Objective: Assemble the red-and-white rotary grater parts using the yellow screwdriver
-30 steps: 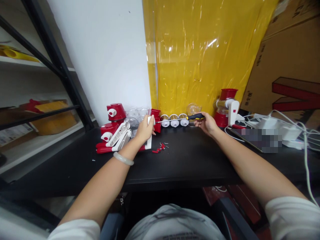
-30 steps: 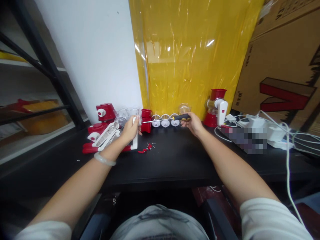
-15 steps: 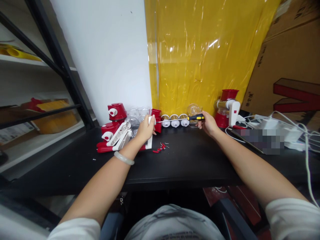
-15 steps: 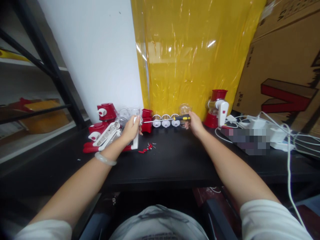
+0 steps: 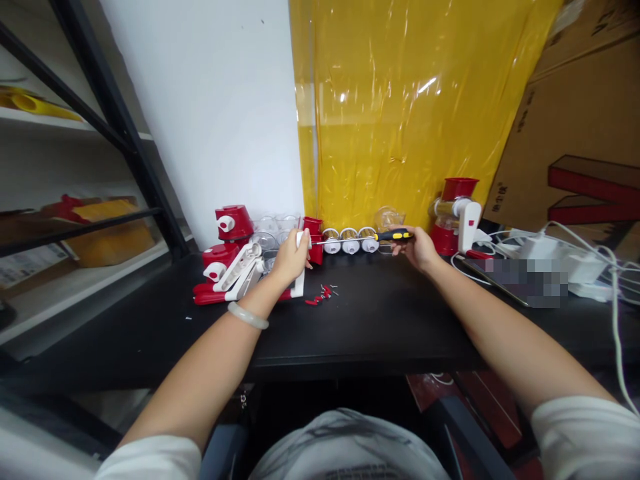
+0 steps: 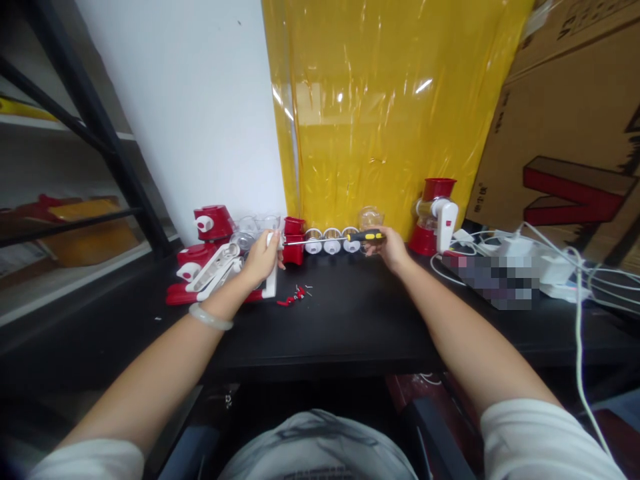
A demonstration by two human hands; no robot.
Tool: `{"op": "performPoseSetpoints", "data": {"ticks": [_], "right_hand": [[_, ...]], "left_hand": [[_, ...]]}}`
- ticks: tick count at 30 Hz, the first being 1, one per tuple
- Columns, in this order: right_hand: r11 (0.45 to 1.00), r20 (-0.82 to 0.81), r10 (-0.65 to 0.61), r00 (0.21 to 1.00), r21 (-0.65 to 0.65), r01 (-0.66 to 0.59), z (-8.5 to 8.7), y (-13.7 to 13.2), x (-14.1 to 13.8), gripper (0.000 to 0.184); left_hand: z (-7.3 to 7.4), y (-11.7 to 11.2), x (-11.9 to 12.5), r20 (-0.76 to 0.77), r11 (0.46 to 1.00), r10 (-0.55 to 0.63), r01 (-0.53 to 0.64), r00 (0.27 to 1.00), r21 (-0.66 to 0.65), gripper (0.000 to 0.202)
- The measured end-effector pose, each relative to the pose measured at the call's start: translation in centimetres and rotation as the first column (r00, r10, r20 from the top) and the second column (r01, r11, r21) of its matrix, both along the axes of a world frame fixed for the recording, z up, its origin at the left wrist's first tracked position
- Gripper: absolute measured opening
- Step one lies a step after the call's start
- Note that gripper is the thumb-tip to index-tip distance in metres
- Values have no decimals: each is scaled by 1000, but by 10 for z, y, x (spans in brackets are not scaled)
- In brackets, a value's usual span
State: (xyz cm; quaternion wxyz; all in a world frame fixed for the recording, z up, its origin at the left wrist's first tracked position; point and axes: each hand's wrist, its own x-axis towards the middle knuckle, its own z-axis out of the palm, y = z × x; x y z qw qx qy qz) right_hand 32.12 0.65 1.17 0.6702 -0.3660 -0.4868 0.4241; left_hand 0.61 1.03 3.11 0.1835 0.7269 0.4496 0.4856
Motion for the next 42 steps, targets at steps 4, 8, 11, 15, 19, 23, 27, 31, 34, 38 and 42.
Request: {"op": "performPoseSetpoints", "data": {"ticks": [4, 8, 11, 15, 19, 23, 27, 31, 34, 38, 42], "right_hand": [[1000, 1, -6, 1000, 3, 6, -1, 1, 1, 34], [999, 11, -20, 1000, 31, 19, -3, 1, 1, 33], [998, 24, -29, 999, 47, 28, -4, 1, 1, 30], [998, 73, -37, 997, 62, 32, -4, 1, 1, 35], [997, 98, -70, 993, 39, 66, -3, 2, 0, 43], [999, 68, -29, 997, -21, 31, -2, 2, 0, 42], [1000, 28, 13, 1000, 10, -13, -2, 1, 0, 31], [999, 20, 16, 1000, 50, -17, -4, 2, 2, 24], [999, 39, 6, 999, 52, -8, -4, 2, 2, 24], [1000, 55, 11, 998, 26, -13, -3, 1, 1, 26], [1000, 61, 0, 998, 25, -1, -3, 0, 0, 27]], "left_hand": [[0, 0, 0, 8, 1000, -6, 6, 1000, 5, 39], [0, -1, 0, -1, 1000, -2, 2, 1000, 6, 38], [0, -1, 0, 0, 1000, -2, 2, 1000, 13, 38], [0, 0, 0, 6, 1000, -13, 13, 1000, 10, 39], [0, -1, 0, 3, 1000, -8, 8, 1000, 12, 40], [1, -1, 0, 3, 1000, -7, 7, 1000, 12, 38], [0, 0, 0, 13, 1000, -3, 3, 1000, 3, 39], [0, 1, 1, 8, 1000, -7, 7, 1000, -3, 39], [0, 0, 0, -1, 1000, 0, 0, 1000, 2, 38], [0, -1, 0, -6, 1000, 0, 0, 1000, 7, 37], [1, -1, 0, 8, 1000, -2, 2, 1000, 2, 39]]}}
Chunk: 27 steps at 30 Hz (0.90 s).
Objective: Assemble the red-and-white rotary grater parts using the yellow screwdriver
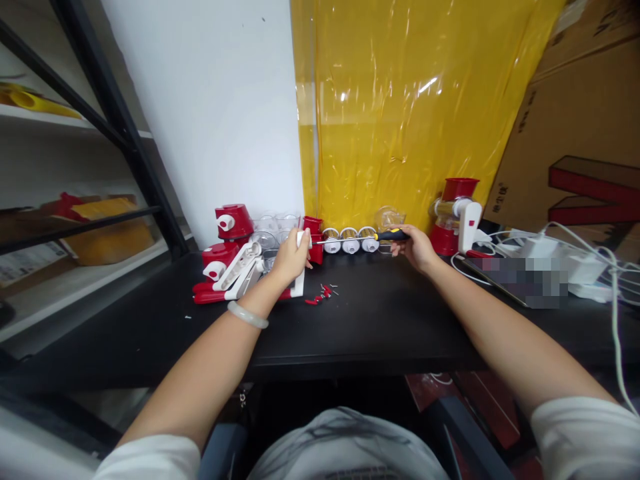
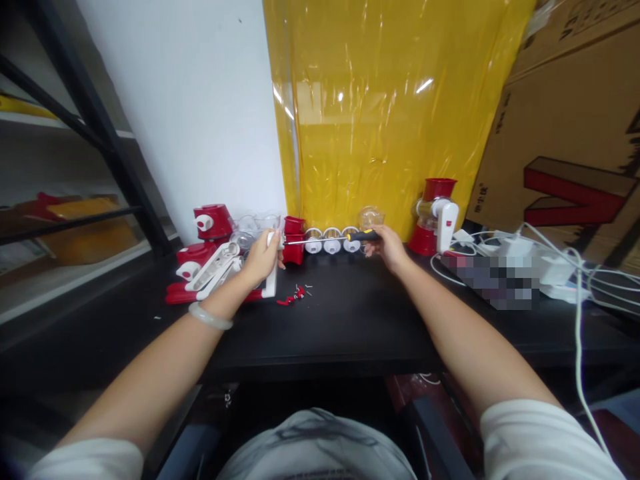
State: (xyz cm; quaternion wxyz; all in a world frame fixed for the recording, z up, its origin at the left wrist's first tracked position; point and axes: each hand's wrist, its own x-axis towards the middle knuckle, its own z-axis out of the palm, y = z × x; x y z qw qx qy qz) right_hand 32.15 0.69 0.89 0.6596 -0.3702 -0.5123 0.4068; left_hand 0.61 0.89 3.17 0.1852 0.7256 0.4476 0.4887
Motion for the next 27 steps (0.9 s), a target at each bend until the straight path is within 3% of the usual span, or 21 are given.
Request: {"op": "performPoseSetpoints", "data": {"ticks": [9, 27], "right_hand": [[1000, 19, -21, 1000, 23, 20, 1, -1, -1, 21], [999, 52, -37, 998, 17, 37, -2, 1, 0, 27]], "left_hand": [[-1, 1, 0, 2, 1000, -1, 1, 1000, 0, 38], [0, 0, 0, -29, 1000, -4, 3, 1000, -8, 36]]}}
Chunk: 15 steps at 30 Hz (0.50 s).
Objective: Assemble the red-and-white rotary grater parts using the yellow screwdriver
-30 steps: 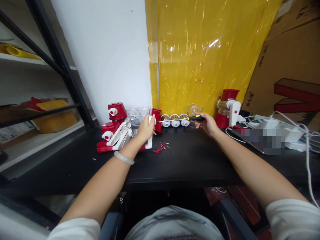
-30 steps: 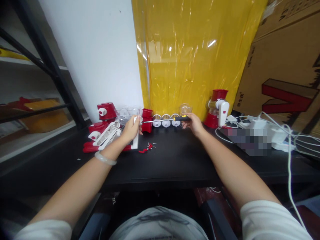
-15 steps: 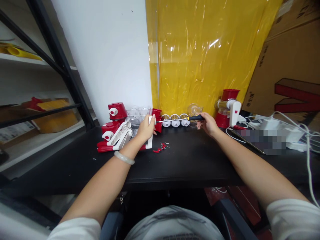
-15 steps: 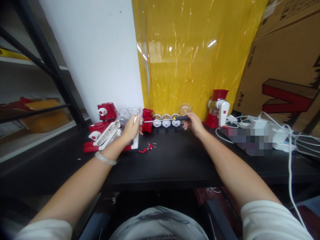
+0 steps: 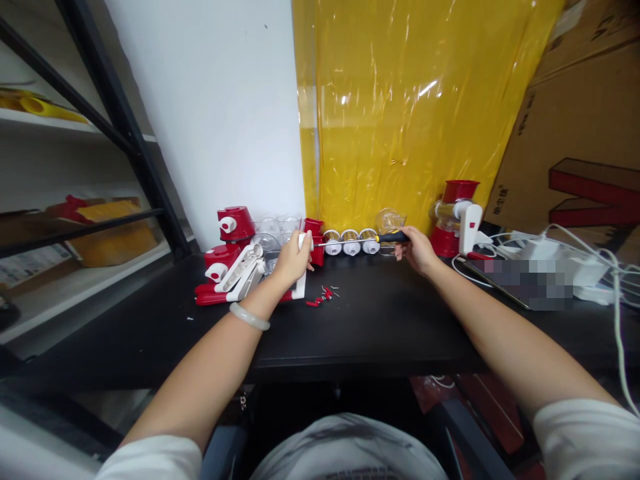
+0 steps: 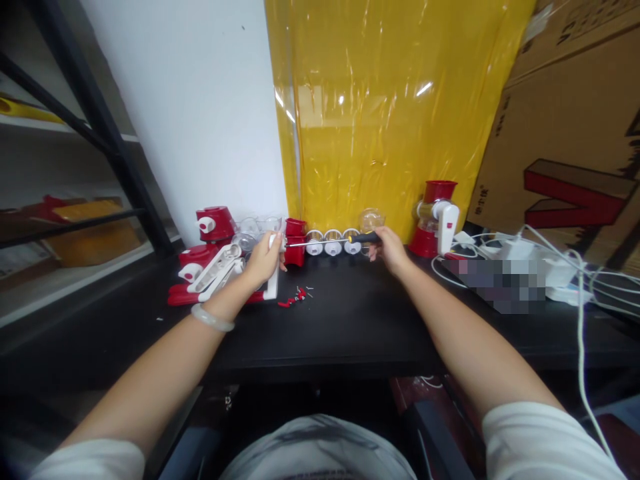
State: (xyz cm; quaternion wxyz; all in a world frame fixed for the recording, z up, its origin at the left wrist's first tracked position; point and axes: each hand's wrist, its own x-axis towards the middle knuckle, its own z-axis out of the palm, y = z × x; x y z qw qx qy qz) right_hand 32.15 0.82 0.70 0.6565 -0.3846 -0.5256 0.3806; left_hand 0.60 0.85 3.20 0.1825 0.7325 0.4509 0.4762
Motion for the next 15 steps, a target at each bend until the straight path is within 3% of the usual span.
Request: {"op": "performPoseSetpoints", "data": {"ticks": [15], "right_hand": [[1000, 8, -8, 1000, -1, 8, -1, 0, 1, 27]], "left_hand": [[0, 0, 0, 2, 1000, 2, -2, 1000, -5, 35]]}}
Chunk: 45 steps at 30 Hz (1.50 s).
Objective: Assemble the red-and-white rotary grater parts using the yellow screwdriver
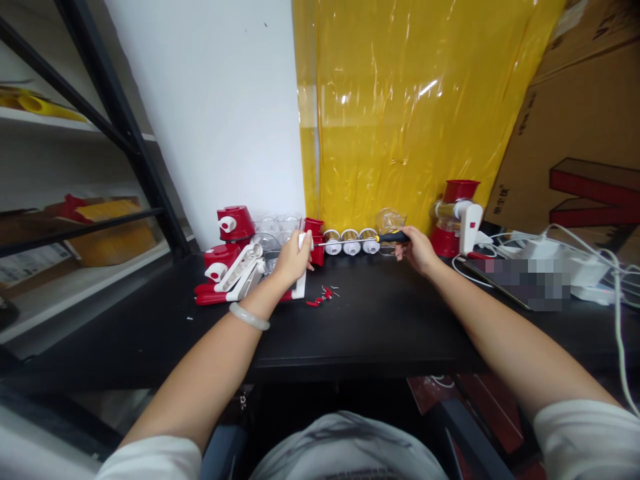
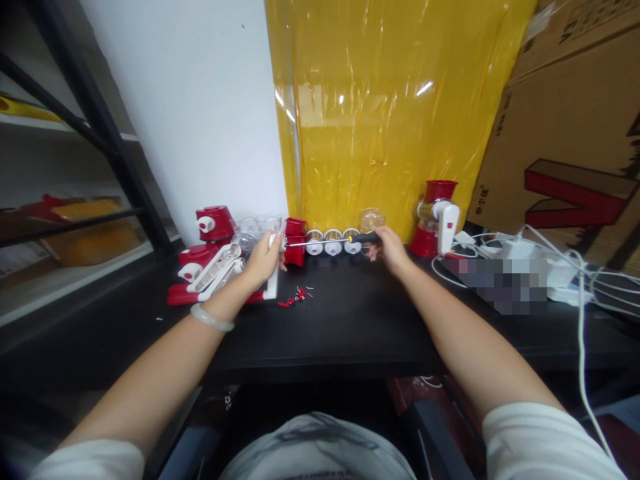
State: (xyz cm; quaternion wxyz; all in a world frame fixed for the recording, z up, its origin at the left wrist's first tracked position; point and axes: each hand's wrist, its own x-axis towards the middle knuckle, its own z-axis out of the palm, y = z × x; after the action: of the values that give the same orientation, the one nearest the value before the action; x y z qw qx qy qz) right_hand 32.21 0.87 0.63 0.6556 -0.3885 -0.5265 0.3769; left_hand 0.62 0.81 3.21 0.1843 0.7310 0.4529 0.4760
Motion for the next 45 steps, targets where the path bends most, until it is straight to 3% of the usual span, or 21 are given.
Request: {"op": "performPoseSetpoints", "data": {"ticks": [45], "right_hand": [[1000, -12, -22, 1000, -10, 22, 3, -3, -3, 21]], "left_hand": [[1, -2, 0, 7, 1000, -12, 12, 1000, -4, 36]]}}
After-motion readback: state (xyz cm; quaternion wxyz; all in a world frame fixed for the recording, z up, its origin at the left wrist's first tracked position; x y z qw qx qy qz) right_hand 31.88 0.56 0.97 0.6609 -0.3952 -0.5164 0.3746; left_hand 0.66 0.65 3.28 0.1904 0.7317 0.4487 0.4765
